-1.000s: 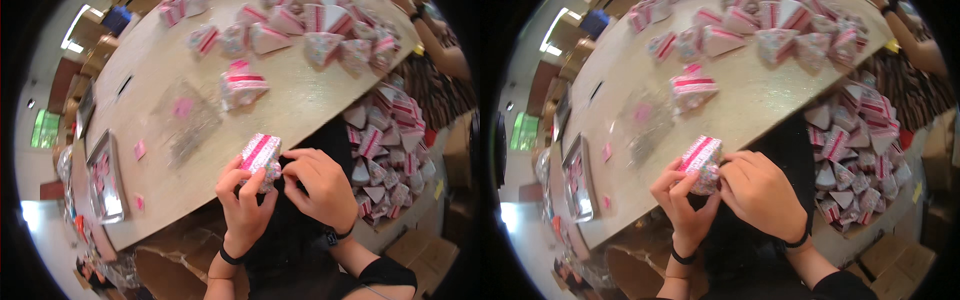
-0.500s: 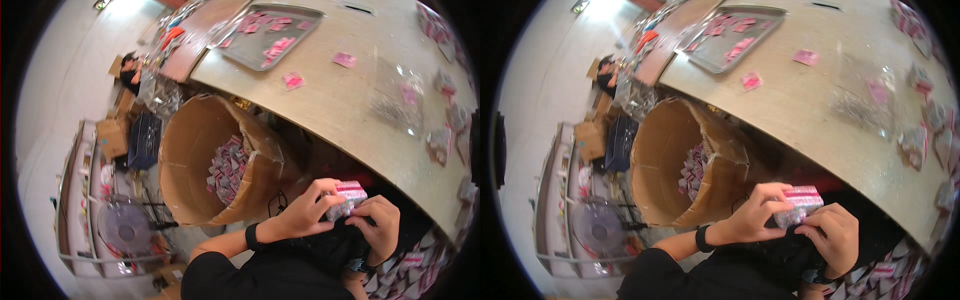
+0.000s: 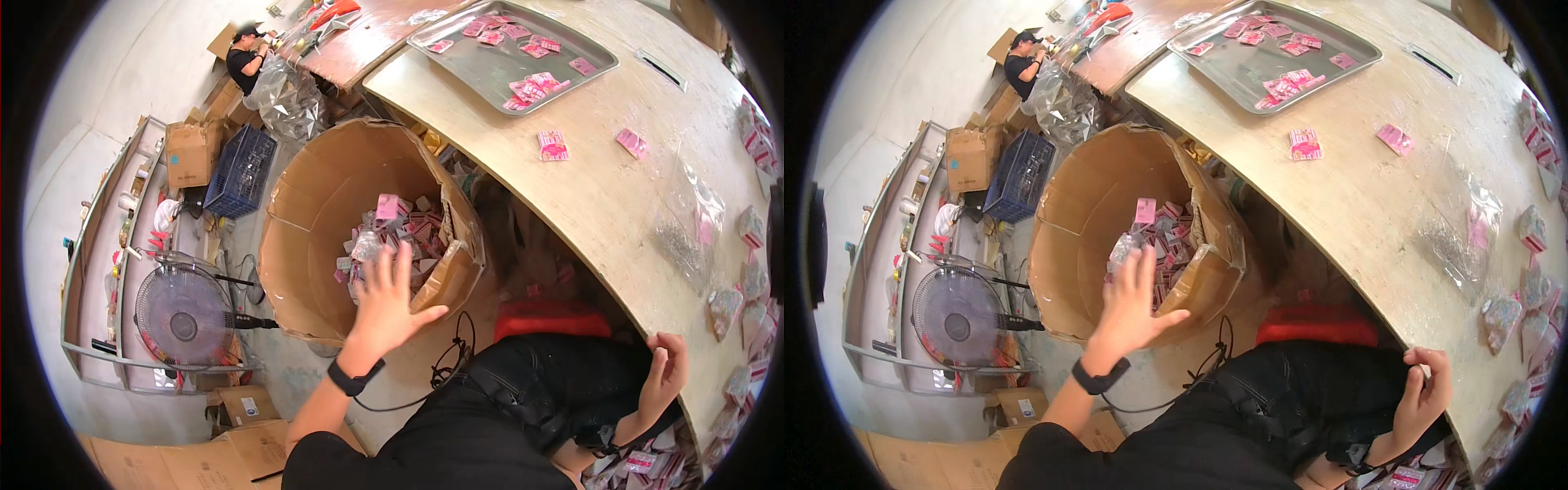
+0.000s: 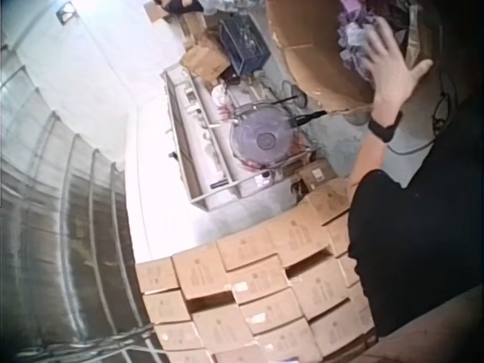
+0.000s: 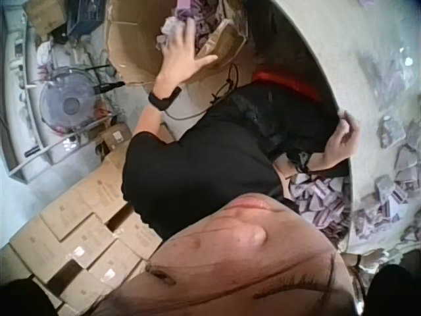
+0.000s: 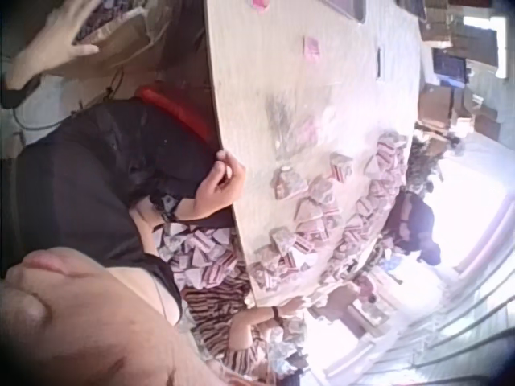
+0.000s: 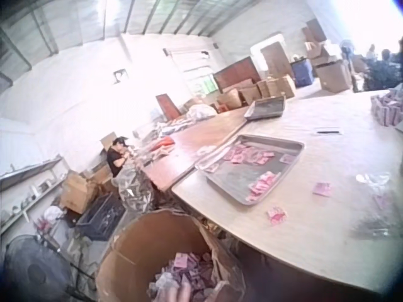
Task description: Packaging small colorful foam triangles into plastic bags and applying identification stickers.
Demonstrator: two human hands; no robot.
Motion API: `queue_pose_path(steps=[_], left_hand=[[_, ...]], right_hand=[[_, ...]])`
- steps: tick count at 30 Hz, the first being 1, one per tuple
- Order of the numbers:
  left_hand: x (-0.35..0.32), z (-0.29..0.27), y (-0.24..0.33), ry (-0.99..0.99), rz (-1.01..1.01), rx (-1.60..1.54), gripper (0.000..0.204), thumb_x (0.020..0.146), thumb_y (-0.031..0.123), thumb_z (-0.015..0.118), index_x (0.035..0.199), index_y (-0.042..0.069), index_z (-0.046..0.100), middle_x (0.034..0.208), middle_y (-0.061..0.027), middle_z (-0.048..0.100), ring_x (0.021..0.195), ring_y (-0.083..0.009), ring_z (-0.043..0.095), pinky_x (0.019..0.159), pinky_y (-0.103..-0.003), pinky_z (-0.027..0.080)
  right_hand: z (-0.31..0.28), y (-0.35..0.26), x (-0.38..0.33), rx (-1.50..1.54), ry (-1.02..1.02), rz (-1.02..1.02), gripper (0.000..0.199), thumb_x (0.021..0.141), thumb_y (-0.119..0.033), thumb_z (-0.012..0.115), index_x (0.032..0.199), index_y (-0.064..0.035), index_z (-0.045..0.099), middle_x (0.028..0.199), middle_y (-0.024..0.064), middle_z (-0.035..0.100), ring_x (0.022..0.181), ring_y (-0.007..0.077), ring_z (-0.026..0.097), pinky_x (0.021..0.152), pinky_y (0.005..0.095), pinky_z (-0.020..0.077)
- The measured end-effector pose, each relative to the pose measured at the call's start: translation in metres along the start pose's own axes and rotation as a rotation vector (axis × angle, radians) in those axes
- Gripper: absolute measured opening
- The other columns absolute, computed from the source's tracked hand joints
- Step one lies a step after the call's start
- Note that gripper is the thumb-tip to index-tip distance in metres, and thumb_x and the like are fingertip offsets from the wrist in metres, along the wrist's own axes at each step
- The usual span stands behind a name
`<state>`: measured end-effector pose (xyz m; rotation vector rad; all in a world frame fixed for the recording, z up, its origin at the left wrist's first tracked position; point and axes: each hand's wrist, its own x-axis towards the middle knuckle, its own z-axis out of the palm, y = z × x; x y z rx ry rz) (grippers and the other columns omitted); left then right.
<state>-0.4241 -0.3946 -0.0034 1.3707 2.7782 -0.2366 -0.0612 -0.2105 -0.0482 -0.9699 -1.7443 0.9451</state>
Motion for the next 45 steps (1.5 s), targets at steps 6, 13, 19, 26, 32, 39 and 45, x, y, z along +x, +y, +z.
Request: queue_pose_path(steps=[6,13,19,26,32,39,45], left_hand=[[-0.019,0.071,0.006,-0.276,0.3,-0.547,0.062,0.085,0.031,0.069,0.12,-0.005,0.032,0.082,-0.0271,0.061,0.07,-0.0444,0.063,0.062,-0.049,0.052],[-0.029,0.069,-0.001,-0.355,0.727,-0.609,0.034,0.088,0.015,0.06,0.105,-0.004,0.038,0.058,-0.0209,0.055,0.055,-0.0418,0.059,0.048,-0.049,0.046],[-0.005,0.076,0.028,-0.313,0.983,-0.642,0.033,0.089,0.018,0.061,0.099,-0.004,0.039,0.057,-0.0205,0.056,0.052,-0.0402,0.06,0.047,-0.048,0.047],[0.011,0.021,0.029,-0.349,0.388,0.007,0.047,0.087,0.032,0.066,0.104,-0.007,0.047,0.085,-0.0237,0.065,0.081,-0.0375,0.065,0.069,-0.049,0.05],[0.003,-0.041,0.09,-0.119,0.953,-0.313,0.046,0.084,0.023,0.069,0.123,0.003,0.056,0.101,-0.0121,0.068,0.096,-0.0305,0.064,0.081,-0.04,0.05],[0.03,-0.078,0.205,-0.338,1.255,-0.886,0.017,0.084,0.003,0.067,0.101,0.002,0.066,0.089,-0.0101,0.07,0.077,-0.0184,0.069,0.07,-0.029,0.054],[0.081,-0.09,0.294,-0.876,0.581,-1.992,0.012,0.096,0.013,0.052,0.098,0.003,0.058,0.07,0.0012,0.048,0.062,-0.0102,0.047,0.06,-0.024,0.036]], right_hand=[[0.013,0.044,0.017,-0.424,0.236,0.061,0.013,0.098,-0.008,0.055,0.098,0.0036,0.06,0.089,0.0066,0.057,0.081,0.0143,0.056,0.072,0.026,0.0463],[0.021,0.038,0.023,-0.647,0.254,0.007,0.013,0.095,-0.01,0.059,0.093,0.0034,0.059,0.08,0.007,0.051,0.074,0.0171,0.051,0.064,0.0287,0.0417],[0.018,0.021,0.023,-0.683,0.314,-0.016,0.008,0.091,-0.007,0.06,0.089,0.0007,0.059,0.076,0.0098,0.05,0.072,0.0236,0.049,0.066,0.0345,0.0405],[0.026,0.001,0.025,-0.653,0.237,0.051,0.008,0.082,-0.005,0.063,0.09,-0.0046,0.061,0.078,0.0113,0.053,0.079,0.0308,0.052,0.073,0.0395,0.0412],[0.008,-0.01,0.017,-0.462,0.151,0.049,0.01,0.082,-0.005,0.065,0.091,-0.0056,0.061,0.084,0.0107,0.055,0.088,0.0315,0.054,0.081,0.0406,0.0436],[-0.006,0.008,-0.001,-0.355,0.213,-0.088,0.007,0.084,-0.007,0.065,0.088,-0.0049,0.06,0.086,0.0096,0.058,0.087,0.03,0.056,0.08,0.0395,0.045],[-0.001,0.009,0.0,-0.254,0.197,-0.097,0.012,0.086,-0.014,0.067,0.089,-0.0048,0.061,0.084,0.0096,0.059,0.085,0.0302,0.057,0.079,0.0395,0.0451]])
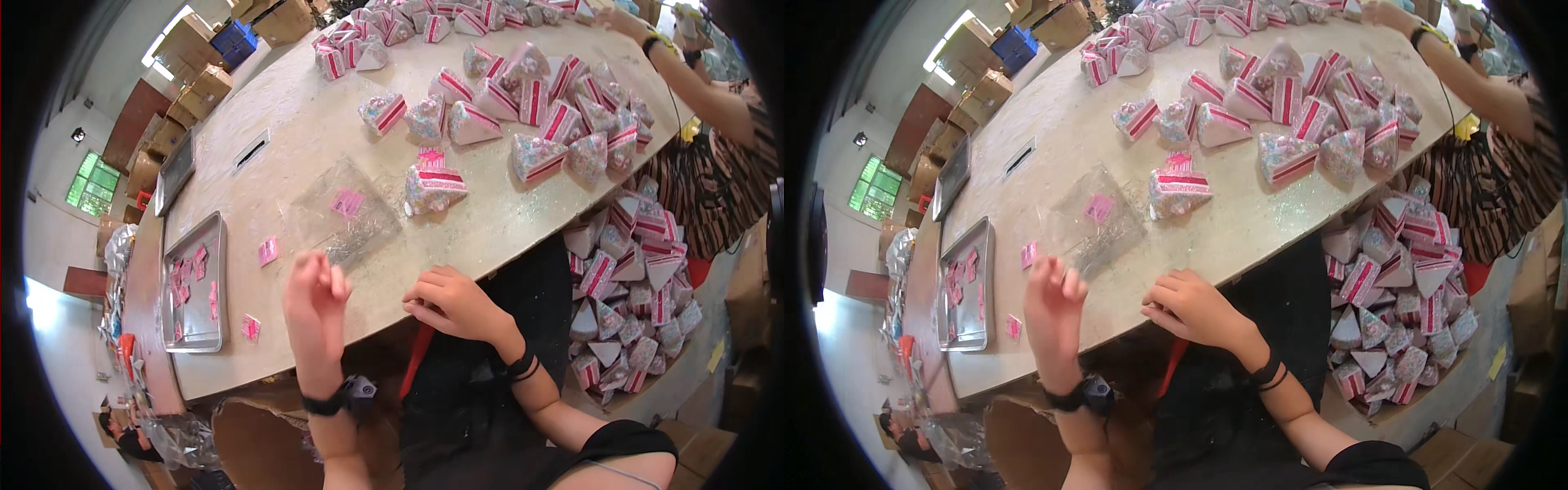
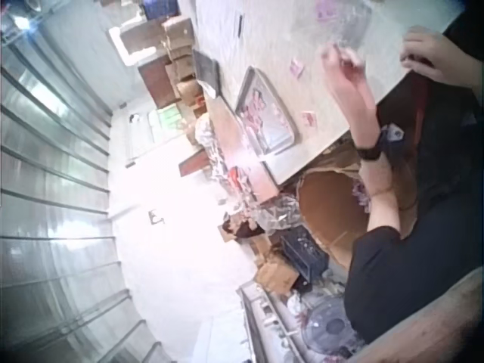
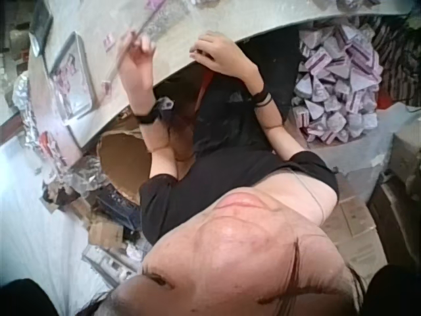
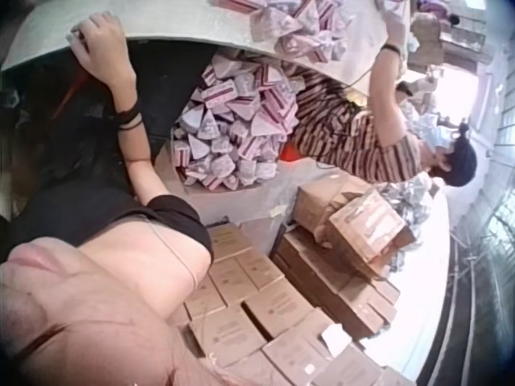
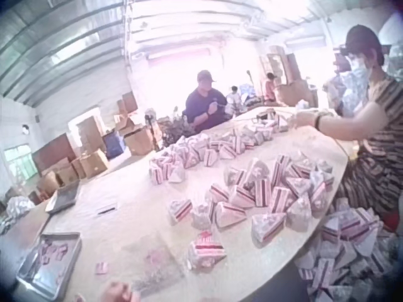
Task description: Packaging small colorful foam triangles into plastic bags and applying identification stickers.
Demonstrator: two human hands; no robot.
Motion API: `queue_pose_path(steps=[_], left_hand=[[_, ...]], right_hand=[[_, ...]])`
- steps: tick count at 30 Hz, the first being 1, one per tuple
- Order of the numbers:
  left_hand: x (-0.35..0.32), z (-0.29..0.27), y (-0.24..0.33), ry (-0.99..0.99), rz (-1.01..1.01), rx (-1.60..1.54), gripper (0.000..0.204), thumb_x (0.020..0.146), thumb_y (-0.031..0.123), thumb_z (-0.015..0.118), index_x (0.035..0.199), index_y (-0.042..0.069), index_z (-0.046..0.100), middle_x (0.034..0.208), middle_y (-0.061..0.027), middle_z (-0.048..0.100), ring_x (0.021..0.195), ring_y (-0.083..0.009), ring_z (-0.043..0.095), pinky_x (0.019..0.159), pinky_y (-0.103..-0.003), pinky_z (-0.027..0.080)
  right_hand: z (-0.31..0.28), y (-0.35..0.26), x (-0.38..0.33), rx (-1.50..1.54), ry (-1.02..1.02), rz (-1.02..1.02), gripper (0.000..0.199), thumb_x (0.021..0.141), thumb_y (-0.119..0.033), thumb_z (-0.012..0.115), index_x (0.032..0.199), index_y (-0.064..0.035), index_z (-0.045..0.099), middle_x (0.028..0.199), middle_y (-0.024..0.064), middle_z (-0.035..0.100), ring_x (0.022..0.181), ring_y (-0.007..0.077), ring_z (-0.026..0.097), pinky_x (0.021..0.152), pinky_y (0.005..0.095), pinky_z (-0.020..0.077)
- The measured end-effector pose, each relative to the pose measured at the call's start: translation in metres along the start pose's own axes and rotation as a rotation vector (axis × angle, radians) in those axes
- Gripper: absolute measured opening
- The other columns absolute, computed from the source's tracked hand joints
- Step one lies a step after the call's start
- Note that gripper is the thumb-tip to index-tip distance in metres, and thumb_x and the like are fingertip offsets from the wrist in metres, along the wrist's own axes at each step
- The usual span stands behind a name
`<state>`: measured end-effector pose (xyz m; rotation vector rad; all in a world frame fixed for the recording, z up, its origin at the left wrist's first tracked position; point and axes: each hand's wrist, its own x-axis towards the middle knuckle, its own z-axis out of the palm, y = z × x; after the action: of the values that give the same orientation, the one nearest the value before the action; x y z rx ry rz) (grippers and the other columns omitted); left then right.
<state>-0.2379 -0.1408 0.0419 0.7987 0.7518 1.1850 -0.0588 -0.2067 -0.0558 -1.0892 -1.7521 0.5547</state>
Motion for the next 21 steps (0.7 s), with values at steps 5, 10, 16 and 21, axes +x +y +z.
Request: queue_pose_path(steps=[5,10,16,21], left_hand=[[0.057,0.042,-0.01,-0.174,-0.39,-0.664,0.009,0.094,0.013,0.052,0.089,0.005,0.055,0.066,0.0029,0.037,0.058,-0.009,0.037,0.057,-0.025,0.033],[0.067,0.063,-0.018,-0.126,-0.383,-0.889,0.008,0.09,0.012,0.053,0.086,0.005,0.053,0.062,0.0028,0.035,0.057,-0.009,0.037,0.056,-0.026,0.032],[0.06,0.092,-0.011,0.036,0.565,-0.257,0.007,0.088,0.009,0.053,0.091,0.003,0.054,0.064,0.0022,0.039,0.056,-0.0101,0.037,0.057,-0.024,0.033],[0.049,0.094,-0.033,-0.172,1.22,0.955,0.011,0.081,-0.001,0.064,0.089,0.005,0.064,0.063,-0.0006,0.053,0.052,-0.0089,0.049,0.05,-0.024,0.04]], right_hand=[[-0.029,-0.024,-0.009,0.188,-0.125,0.036,0.043,0.084,-0.033,0.071,0.111,-0.0022,0.057,0.091,0.0127,0.062,0.086,0.0308,0.06,0.08,0.0393,0.0468],[-0.022,-0.059,-0.009,0.281,-0.201,0.029,0.085,0.077,-0.049,0.077,0.133,0.0019,0.041,0.102,0.0202,0.063,0.091,0.0365,0.063,0.078,0.0392,0.0505],[0.027,-0.062,-0.011,0.552,0.079,0.237,0.063,0.084,-0.034,0.075,0.126,0.0023,0.045,0.095,0.0188,0.065,0.079,0.031,0.065,0.072,0.0347,0.0505],[0.037,-0.05,-0.018,0.634,0.34,0.27,0.026,0.088,-0.013,0.069,0.105,0.0015,0.056,0.081,0.008,0.063,0.071,0.0105,0.057,0.066,0.0267,0.0475]])
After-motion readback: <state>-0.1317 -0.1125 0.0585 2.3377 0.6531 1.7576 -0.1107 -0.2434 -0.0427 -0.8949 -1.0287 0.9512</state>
